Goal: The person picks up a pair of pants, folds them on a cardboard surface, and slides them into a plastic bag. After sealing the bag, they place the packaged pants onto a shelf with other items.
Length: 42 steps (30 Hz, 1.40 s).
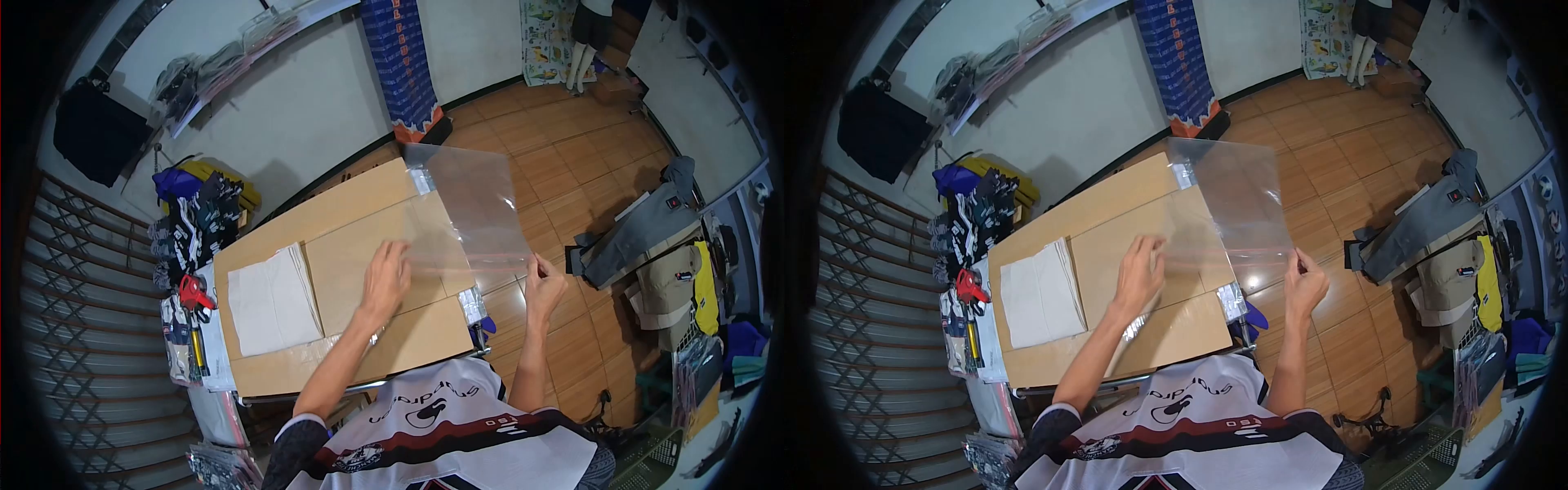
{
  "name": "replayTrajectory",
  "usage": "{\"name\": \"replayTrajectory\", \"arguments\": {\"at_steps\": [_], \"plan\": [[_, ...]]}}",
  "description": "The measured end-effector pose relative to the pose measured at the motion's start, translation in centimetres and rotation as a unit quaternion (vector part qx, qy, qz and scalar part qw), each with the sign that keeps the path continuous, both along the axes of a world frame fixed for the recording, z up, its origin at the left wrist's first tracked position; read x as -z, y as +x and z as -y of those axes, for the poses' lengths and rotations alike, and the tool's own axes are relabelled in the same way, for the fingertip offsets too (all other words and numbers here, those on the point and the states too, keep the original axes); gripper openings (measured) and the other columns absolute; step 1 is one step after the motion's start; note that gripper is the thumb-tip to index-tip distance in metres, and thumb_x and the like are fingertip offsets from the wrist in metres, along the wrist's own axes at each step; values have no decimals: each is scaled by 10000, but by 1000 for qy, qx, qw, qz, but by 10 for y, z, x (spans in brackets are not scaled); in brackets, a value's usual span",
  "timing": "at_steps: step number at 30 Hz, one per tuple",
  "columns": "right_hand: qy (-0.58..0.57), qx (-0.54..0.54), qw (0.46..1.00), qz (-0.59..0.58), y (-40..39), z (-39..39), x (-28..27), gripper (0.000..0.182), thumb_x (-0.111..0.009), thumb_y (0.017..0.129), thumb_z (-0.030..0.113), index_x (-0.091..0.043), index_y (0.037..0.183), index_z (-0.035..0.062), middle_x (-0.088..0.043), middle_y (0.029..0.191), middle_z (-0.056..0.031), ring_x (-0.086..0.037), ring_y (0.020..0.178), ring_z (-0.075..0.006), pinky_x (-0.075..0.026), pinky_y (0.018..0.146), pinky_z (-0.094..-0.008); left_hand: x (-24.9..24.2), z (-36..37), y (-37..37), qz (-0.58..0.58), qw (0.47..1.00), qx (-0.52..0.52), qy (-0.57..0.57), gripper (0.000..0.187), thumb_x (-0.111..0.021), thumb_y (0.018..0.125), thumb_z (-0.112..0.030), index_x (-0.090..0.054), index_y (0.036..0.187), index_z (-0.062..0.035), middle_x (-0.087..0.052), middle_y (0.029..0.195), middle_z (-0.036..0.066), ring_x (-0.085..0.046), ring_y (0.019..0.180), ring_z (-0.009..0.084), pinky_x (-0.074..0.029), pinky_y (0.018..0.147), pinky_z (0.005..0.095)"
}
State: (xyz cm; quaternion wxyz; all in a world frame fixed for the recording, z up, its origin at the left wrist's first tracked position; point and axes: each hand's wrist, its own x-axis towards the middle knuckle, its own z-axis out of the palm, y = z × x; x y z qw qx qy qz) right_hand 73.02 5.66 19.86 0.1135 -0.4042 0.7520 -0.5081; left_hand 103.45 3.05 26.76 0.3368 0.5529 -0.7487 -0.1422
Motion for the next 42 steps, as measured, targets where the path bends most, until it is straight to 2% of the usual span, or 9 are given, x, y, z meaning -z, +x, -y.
{"name": "replayTrajectory", "arguments": {"at_steps": [3, 5, 9, 10, 14, 17, 22, 33, 42], "plan": [[5, 13, 998, 69, -2, -7, 21, 246, -773, 906, 166, -778, 1035, -43, -761, 795, -181, -722, 662, -205, -546, 639, -324, 21, 71, -8, -24, 999, 15, 18, 220, -664, 916, -34, -626, 1128, 13, -666, 1072, 228, -662, 990, 423, -545, 835, 488], [2, 12, 989, 144, -1, -8, 52, 264, -781, 907, 152, -760, 1064, -60, -763, 799, -150, -695, 663, -165, -541, 636, -308, 38, 120, -15, -12, 999, 29, 29, 214, -694, 918, -76, -638, 1104, 14, -694, 1013, 226, -682, 953, 421, -551, 829, 484], [-12, -14, 948, 317, 23, -10, 81, 311, -803, 885, 60, -626, 1114, -54, -686, 751, -56, -601, 621, -96, -479, 552, -262, 66, 190, -34, 13, 995, 67, 77, 222, -737, 917, -151, -665, 1059, 4, -735, 930, 215, -714, 902, 408, -560, 815, 478], [-12, -15, 950, 313, 28, -10, 91, 323, -807, 880, 57, -613, 1117, -45, -679, 748, -54, -601, 618, -97, -481, 547, -262, 68, 201, -38, 41, 992, 55, 102, 245, -759, 914, -241, -694, 1039, -41, -748, 909, 184, -725, 892, 385, -565, 804, 475], [-8, -18, 957, 290, 47, -10, 115, 354, -822, 862, 49, -583, 1116, -13, -667, 749, -54, -601, 603, -100, -480, 523, -259, 70, 225, -49, 149, 981, 53, 112, 284, -772, 898, -364, -733, 997, -100, -762, 890, 127, -734, 881, 344, -569, 802, 466], [14, -30, 953, 300, 57, -11, 99, 350, -824, 860, 56, -586, 1111, 5, -673, 767, -63, -605, 607, -103, -480, 529, -262, 68, 237, -47, 142, 977, 66, 147, 293, -791, 882, -371, -741, 973, -97, -763, 873, 114, -735, 869, 333, -569, 795, 465], [30, -43, 966, 255, 72, -16, 77, 320, -836, 832, 101, -626, 1052, 2, -722, 781, -98, -629, 614, -141, -491, 580, -315, 65, 242, -39, 76, 984, 82, 142, 264, -849, 846, -270, -750, 960, -52, -742, 773, 93, -706, 721, 229, -556, 724, 382], [88, -107, 980, 140, 98, -38, 30, 292, -783, 822, 118, -596, 1033, 43, -718, 795, -94, -621, 585, -181, -497, 575, -348, 54, 214, -2, -23, 988, 96, 122, 204, -797, 910, -205, -726, 954, -18, -744, 782, 106, -701, 710, 188, -553, 698, 338], [106, -159, 981, 35, 134, -55, 16, 215, -731, 840, 156, -601, 991, 74, -736, 792, -123, -722, 716, -337, -553, 653, -462, 68, 197, 42, -78, 986, 111, 101, 165, -759, 937, -149, -716, 985, 4, -739, 836, 123, -680, 722, 173, -553, 715, 332]]}}
